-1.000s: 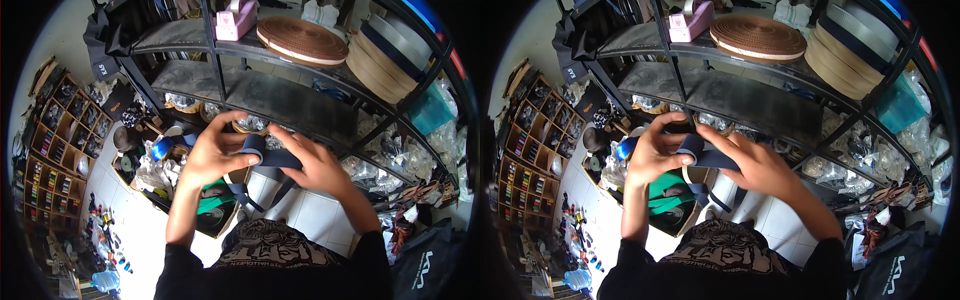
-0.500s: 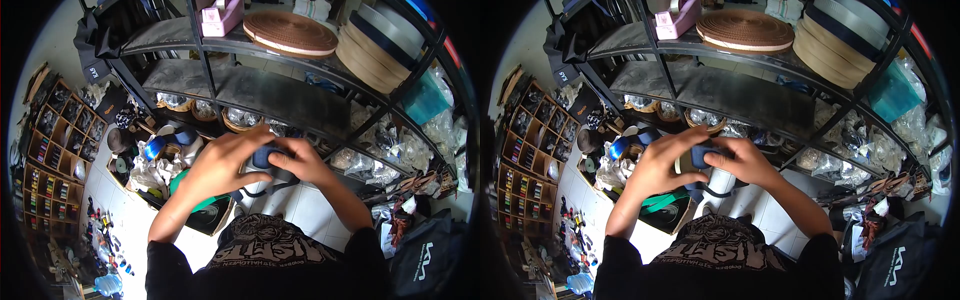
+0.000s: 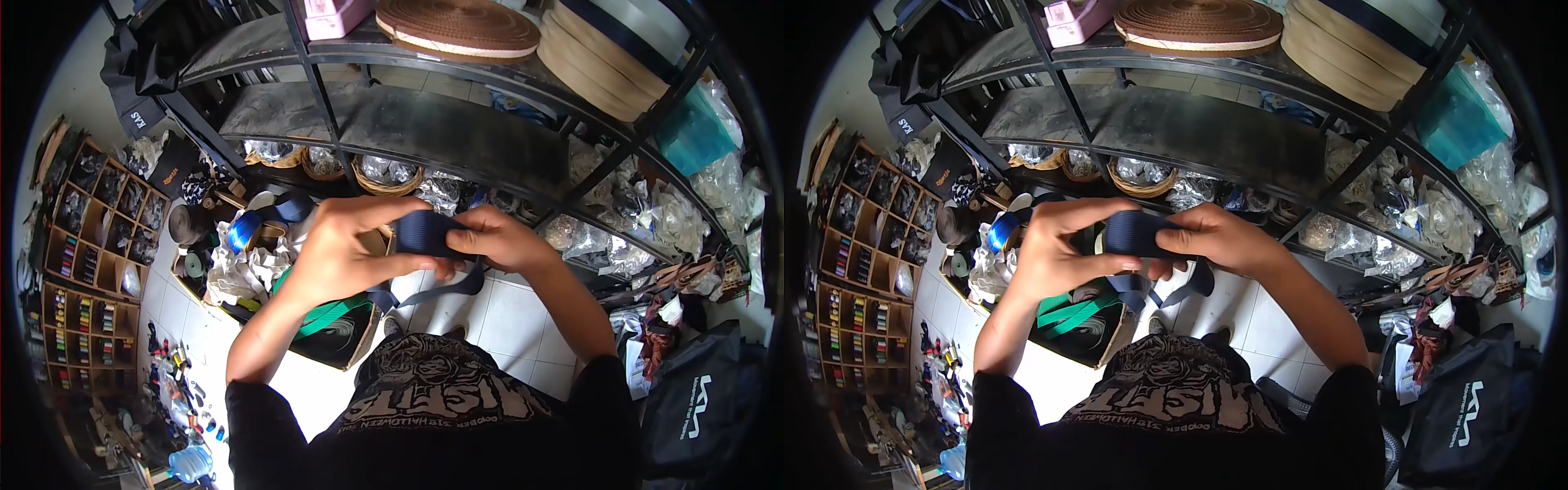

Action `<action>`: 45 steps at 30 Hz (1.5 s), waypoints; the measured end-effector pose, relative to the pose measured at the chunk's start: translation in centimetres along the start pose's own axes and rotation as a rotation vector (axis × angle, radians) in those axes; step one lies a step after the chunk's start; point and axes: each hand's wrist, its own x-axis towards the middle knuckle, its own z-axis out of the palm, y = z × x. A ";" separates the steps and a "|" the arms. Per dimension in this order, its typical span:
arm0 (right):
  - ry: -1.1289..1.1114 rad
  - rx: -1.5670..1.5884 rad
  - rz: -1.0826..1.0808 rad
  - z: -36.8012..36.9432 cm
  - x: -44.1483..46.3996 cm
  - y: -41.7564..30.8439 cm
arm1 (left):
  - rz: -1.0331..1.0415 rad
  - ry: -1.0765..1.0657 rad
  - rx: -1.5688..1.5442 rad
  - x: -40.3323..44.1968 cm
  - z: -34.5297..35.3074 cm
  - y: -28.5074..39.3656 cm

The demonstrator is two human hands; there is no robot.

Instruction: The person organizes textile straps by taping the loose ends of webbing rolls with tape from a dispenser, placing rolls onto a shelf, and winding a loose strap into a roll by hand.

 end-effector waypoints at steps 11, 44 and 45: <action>-0.072 0.310 -0.305 2.0 2.5 0.8 | 0.124 0.258 -0.927 0.0 4.9 -3.1; 0.434 -0.317 0.009 2.6 2.0 0.1 | 0.034 -0.134 0.680 -0.6 1.9 0.8; 0.379 -0.277 0.020 2.4 2.0 0.1 | 0.038 -0.120 0.624 -0.6 1.8 0.9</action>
